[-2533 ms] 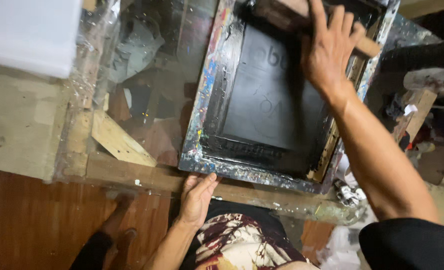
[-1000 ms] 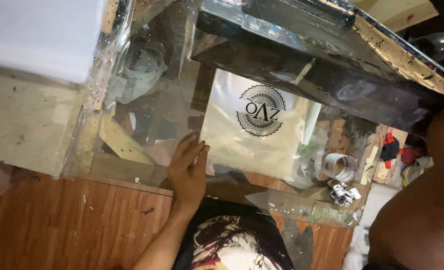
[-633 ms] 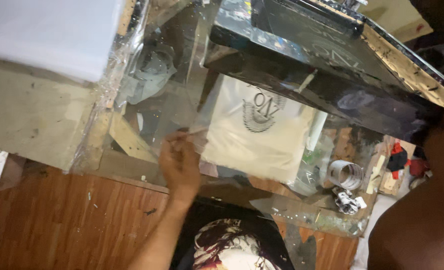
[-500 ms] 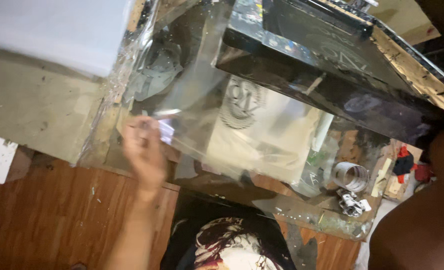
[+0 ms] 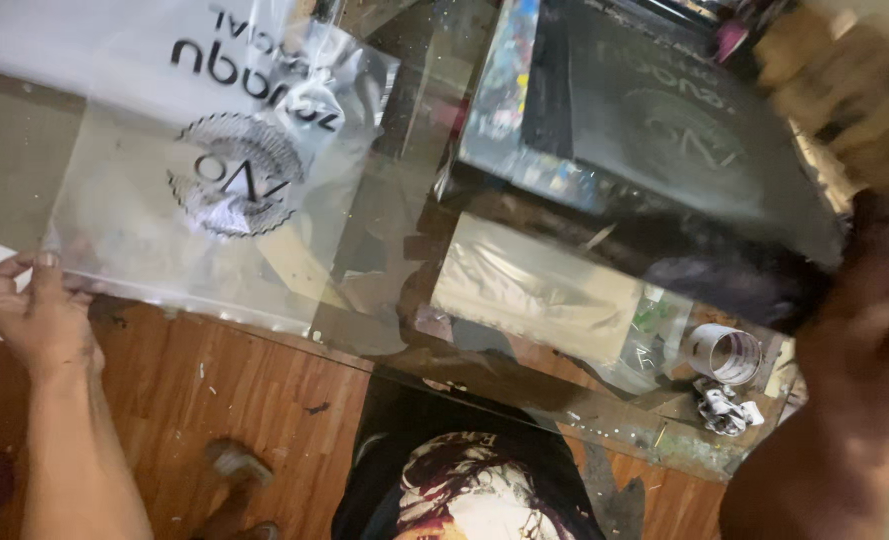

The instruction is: The person performs screen printing on white tote bags using a squeegee to pull ink through a screen frame. They repeatedly place a bag under the screen, apply the ink, lift the screen to reveal the printed logo, and move the finished bag aside to repeat the process.

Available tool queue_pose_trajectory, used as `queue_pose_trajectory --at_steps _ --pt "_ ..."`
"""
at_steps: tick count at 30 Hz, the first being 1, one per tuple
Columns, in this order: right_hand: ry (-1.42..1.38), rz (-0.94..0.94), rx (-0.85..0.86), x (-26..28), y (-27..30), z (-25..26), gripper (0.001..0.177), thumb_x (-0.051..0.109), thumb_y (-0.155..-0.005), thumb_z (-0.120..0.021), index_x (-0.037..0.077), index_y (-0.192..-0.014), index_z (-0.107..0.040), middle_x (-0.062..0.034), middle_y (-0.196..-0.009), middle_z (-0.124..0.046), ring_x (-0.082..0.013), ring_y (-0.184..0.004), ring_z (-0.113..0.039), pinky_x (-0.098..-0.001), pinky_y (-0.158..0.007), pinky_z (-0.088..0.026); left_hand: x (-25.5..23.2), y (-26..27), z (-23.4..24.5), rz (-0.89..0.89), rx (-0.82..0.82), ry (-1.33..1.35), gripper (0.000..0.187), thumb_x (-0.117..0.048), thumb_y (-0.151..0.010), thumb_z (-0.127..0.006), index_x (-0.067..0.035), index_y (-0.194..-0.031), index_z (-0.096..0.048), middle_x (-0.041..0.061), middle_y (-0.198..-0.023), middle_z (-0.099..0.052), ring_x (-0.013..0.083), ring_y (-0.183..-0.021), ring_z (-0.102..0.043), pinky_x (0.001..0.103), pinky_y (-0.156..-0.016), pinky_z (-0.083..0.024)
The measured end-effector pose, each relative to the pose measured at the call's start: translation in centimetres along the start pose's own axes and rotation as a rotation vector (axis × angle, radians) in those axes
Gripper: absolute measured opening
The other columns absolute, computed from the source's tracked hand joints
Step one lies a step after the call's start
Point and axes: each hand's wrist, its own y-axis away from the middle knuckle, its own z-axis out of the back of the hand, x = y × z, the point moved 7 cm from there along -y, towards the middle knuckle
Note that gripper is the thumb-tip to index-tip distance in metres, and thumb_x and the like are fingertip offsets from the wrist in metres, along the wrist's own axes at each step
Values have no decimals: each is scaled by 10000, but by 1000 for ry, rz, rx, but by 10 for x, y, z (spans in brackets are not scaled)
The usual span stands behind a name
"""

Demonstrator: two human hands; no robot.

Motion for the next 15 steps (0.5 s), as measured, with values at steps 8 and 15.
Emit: queue_pose_trajectory --at_steps 8,15 --pt "-706 -88 -198 62 -21 49 252 -20 -1138 -668 -167 -1313 -561 -383 -1226 -606 -497 -1112 -524 -582 -963 -458 -147 199 -171 -368 192 -403 270 -86 -1114 -554 17 -1357 -609 216 -1434 -578 387 -1391 -526 534 -1231 -381" --pt "-752 -127 268 92 22 -14 433 239 -1046 -564 17 -1412 -632 -191 -1308 -684 -375 -1192 -594 -483 -1068 -355 -78 353 -284 849 695 619 407 -8 -906 -711 -61 -1244 -491 198 -1291 -640 306 -1255 -632 397 -991 -564"
